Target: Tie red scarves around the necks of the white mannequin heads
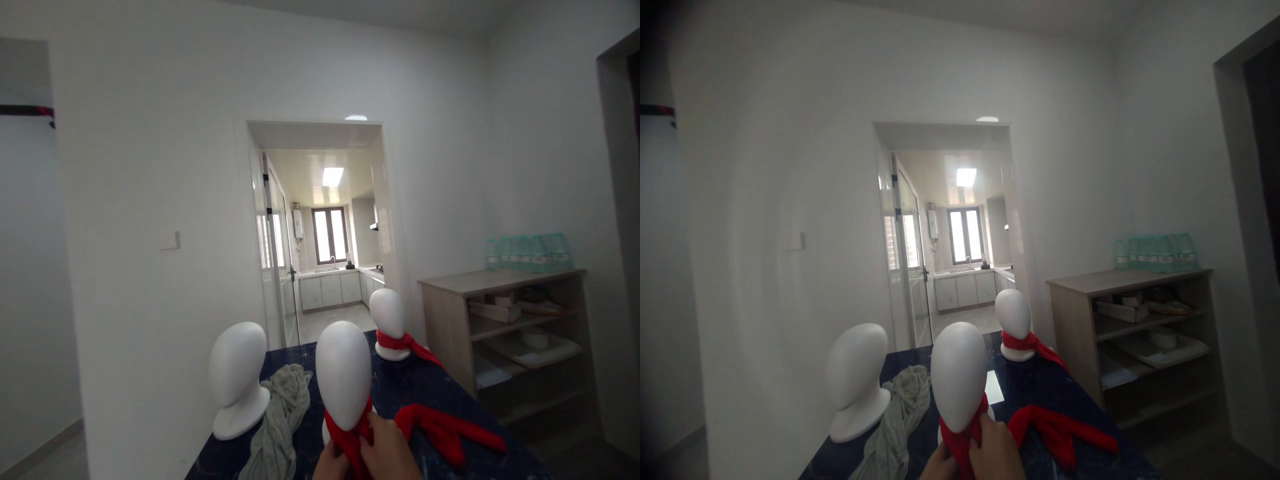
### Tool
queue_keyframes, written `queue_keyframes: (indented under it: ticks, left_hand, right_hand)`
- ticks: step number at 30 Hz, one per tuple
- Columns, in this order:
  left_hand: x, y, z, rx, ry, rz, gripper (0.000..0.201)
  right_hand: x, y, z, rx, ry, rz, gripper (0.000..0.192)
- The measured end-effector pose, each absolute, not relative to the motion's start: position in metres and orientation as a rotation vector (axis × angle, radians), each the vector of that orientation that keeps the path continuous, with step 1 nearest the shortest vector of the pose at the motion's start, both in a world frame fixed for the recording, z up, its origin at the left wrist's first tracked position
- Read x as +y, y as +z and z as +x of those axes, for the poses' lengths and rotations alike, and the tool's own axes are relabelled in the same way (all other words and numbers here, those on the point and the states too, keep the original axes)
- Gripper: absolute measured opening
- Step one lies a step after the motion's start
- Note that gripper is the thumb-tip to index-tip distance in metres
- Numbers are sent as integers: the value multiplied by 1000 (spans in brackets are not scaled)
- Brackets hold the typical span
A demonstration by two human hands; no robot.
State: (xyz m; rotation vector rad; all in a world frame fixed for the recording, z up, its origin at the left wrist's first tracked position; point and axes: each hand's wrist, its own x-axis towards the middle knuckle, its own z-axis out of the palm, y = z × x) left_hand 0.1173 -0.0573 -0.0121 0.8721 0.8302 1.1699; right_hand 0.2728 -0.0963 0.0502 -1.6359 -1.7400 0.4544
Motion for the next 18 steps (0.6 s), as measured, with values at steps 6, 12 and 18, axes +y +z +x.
queue_keyframes:
  ticks: [6, 12, 18]
  left_hand:
    - [-49, -27, 126, 726, 1187, 805, 51]
    - [-64, -7, 129, 680, 1192, 834, 40]
    - [-70, 5, 134, 697, 1194, 939, 49]
  right_hand:
    - [-82, 40, 277, -1582, 691, -1351, 27]
    - [-76, 27, 275, -1608, 825, -1176, 19]
    - [-71, 20, 274, -1450, 1176, -1075, 32]
